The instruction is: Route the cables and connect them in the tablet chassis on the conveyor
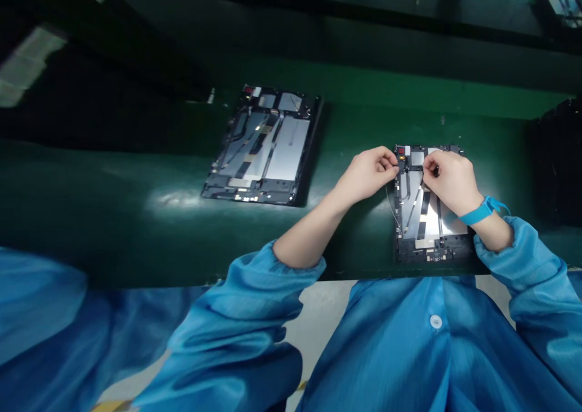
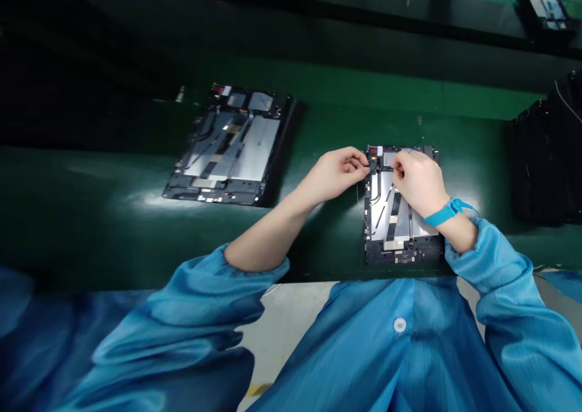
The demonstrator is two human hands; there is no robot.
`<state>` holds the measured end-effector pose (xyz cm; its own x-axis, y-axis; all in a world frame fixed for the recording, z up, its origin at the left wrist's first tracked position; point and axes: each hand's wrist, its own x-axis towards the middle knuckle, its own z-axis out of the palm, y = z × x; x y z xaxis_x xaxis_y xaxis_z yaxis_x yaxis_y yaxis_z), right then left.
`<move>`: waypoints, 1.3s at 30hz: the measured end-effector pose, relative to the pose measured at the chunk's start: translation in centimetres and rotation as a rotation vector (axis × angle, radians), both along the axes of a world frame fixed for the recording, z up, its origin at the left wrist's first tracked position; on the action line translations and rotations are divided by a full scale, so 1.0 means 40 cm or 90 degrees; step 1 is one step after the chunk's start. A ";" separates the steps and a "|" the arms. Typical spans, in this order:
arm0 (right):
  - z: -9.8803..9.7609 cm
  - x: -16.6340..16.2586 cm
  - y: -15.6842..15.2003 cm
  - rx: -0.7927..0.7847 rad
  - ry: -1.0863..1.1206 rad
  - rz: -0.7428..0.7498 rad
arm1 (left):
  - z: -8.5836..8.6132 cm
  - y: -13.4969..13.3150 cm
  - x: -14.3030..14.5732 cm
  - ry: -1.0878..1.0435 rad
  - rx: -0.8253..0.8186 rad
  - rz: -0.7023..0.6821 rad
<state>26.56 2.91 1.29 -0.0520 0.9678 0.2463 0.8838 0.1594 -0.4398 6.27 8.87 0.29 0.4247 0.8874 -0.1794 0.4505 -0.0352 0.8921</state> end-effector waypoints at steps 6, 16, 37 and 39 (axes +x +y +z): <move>0.003 0.004 -0.060 0.020 0.033 0.053 | 0.005 0.028 -0.014 -0.127 -0.155 -0.064; -0.021 0.002 -0.073 0.014 0.102 0.048 | -0.013 -0.025 0.010 -0.186 -0.167 0.090; -0.021 0.045 -0.062 -0.024 0.208 0.016 | 0.145 0.099 0.111 0.582 0.286 -0.430; -0.019 0.066 -0.043 -0.024 0.255 -0.037 | 0.148 0.087 0.111 0.580 0.295 -0.403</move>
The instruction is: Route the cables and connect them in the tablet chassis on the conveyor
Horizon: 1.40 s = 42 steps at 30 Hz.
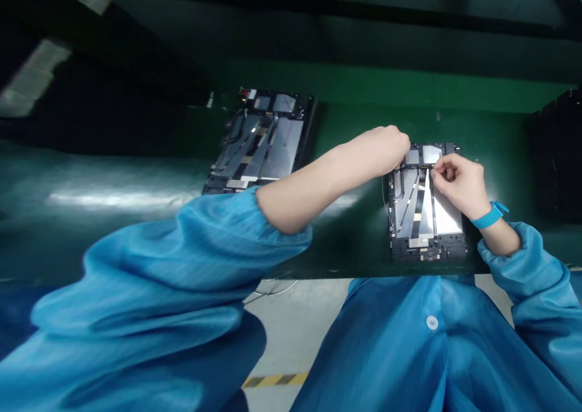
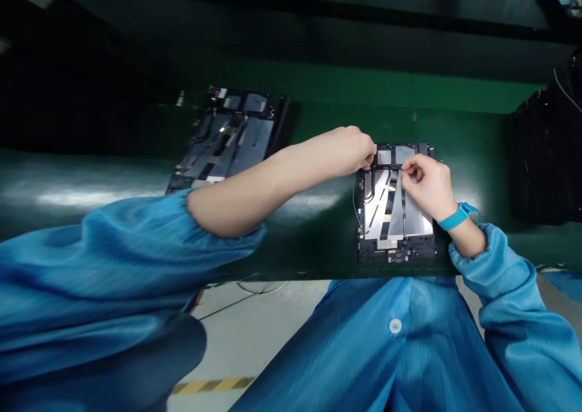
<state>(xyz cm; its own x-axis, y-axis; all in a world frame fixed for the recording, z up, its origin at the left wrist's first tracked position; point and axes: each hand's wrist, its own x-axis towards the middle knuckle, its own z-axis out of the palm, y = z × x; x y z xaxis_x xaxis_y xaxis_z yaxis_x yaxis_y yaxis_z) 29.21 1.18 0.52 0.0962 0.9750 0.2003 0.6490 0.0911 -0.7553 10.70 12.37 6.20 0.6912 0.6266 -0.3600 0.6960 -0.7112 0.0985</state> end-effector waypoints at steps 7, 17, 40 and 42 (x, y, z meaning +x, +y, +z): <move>0.013 0.048 0.070 0.023 -0.155 0.056 | -0.015 -0.143 0.020 -0.190 -0.008 0.162; 0.007 0.109 0.005 -0.015 0.057 0.094 | -0.057 -0.212 0.045 -0.238 -0.043 0.316; -0.036 0.170 0.031 -0.150 0.301 -0.027 | -0.079 -0.044 0.114 -0.387 -0.178 0.146; -0.034 0.173 0.030 -0.146 0.309 -0.026 | -0.080 -0.046 0.119 -0.379 -0.157 0.137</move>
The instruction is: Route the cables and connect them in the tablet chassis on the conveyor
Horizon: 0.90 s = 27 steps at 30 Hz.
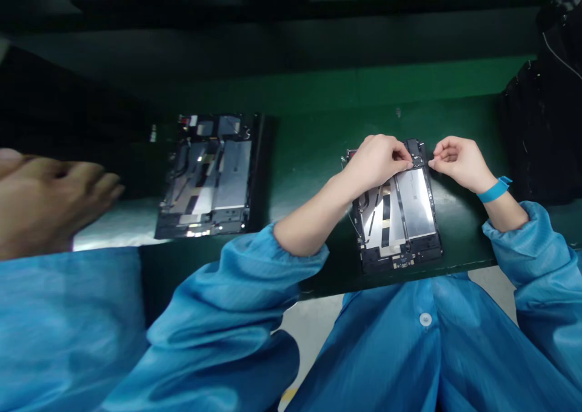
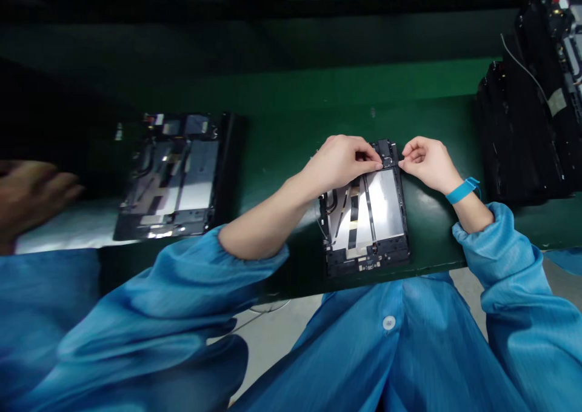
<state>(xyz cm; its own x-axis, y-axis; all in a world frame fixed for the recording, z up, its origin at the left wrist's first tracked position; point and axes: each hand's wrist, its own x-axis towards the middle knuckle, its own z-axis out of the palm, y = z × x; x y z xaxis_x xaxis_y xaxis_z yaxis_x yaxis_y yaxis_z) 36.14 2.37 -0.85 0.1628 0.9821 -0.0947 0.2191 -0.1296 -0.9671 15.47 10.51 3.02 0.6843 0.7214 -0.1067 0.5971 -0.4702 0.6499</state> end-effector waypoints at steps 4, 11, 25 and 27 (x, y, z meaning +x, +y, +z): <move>0.007 -0.009 0.002 0.034 0.027 -0.018 | 0.003 -0.006 0.012 0.002 0.038 -0.020; 0.001 -0.064 0.023 0.096 0.005 -0.031 | -0.002 -0.015 0.025 -0.074 0.031 0.025; -0.002 -0.047 0.031 0.025 -0.015 0.048 | -0.037 -0.025 0.017 -0.044 0.040 0.092; 0.000 -0.047 0.032 0.022 -0.009 0.053 | -0.035 -0.026 0.016 -0.042 0.041 0.091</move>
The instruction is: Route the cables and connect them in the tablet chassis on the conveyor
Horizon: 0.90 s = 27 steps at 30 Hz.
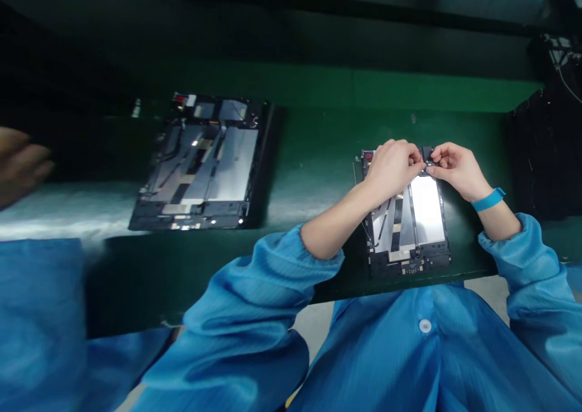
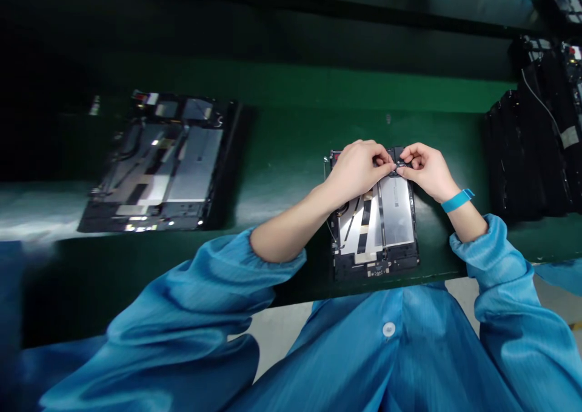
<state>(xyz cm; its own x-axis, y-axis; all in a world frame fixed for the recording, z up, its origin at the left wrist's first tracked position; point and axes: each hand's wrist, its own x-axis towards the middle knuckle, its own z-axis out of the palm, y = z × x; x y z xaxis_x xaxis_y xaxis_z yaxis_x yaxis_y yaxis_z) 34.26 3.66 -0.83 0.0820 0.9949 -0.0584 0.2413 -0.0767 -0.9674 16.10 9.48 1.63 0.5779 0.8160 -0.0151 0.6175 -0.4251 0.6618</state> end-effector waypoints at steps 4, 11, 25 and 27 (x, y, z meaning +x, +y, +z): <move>0.007 -0.005 0.003 -0.003 -0.008 -0.006 | 0.004 -0.003 -0.002 0.017 0.002 0.001; 0.010 -0.021 0.001 0.010 -0.030 -0.032 | -0.005 -0.002 0.005 0.017 0.021 -0.004; 0.110 -0.162 -0.065 0.010 -0.072 0.132 | -0.014 -0.146 -0.355 0.126 0.005 -0.108; 0.127 -0.232 -0.082 -0.012 -0.159 0.266 | -0.010 -0.180 -0.363 0.096 0.110 -0.082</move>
<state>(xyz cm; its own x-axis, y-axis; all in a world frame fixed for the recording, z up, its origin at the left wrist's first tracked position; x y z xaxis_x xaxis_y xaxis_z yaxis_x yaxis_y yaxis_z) 24.99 0.40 4.24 -0.3111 0.9445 -0.1054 0.4794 0.0602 -0.8755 1.58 2.29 1.24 0.6792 0.7336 0.0237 0.6373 -0.6055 0.4767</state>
